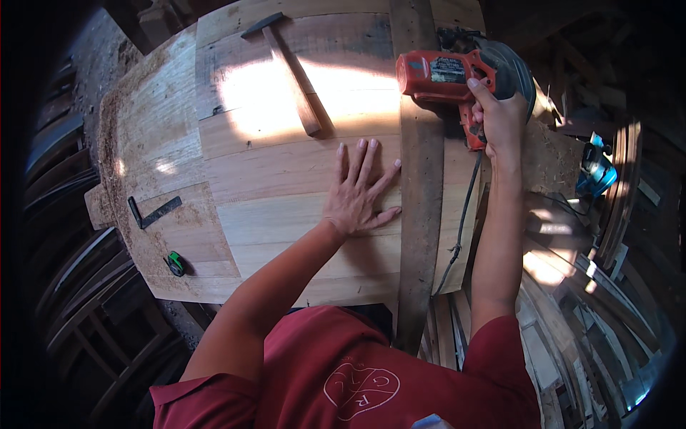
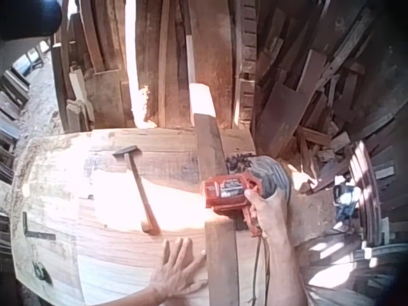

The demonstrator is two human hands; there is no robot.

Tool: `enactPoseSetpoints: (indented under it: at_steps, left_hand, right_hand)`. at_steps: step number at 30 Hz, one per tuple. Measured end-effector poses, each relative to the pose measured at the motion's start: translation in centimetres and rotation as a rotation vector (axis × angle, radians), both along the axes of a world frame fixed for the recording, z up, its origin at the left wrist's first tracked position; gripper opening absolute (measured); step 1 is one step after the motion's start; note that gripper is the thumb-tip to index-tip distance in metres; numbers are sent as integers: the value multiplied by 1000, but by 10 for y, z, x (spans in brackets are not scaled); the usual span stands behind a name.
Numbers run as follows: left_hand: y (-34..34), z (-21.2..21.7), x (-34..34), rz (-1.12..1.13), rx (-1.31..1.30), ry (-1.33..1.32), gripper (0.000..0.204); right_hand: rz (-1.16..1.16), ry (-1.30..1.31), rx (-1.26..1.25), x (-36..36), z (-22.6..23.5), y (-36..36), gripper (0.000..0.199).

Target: The person cuts a wooden panel using a circular saw, checks it with a square ruler and a measuring tape, carries the panel across the workshop, and places it on a workbench.

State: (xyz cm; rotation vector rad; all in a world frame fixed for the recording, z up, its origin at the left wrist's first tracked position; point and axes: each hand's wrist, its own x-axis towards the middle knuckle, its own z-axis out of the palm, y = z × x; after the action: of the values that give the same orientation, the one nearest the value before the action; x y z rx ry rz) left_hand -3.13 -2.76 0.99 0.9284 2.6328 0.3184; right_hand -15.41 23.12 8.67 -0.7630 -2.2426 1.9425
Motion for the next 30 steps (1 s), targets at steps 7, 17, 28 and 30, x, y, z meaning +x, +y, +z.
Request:
enactPoseSetpoints:
  at_steps: [7, 17, 28, 30]
  left_hand:
    - [-1, -1, 0, 18, 48, 3, 85]
    - [1, -1, -1, -6, -3, -11, 85]
    - [-1, 0, -2, -7, 4, -22, 87]
    - [0, 1, -2, -12, 1, -21, 87]
  right_hand:
    - [17, -16, 20, -11, -5, 4, 9]
    - [40, 7, 89, -41, -10, 10, 19]
    - [49, 28, 99, -70, -12, 9, 20]
    - [52, 4, 109, -74, -16, 15, 20]
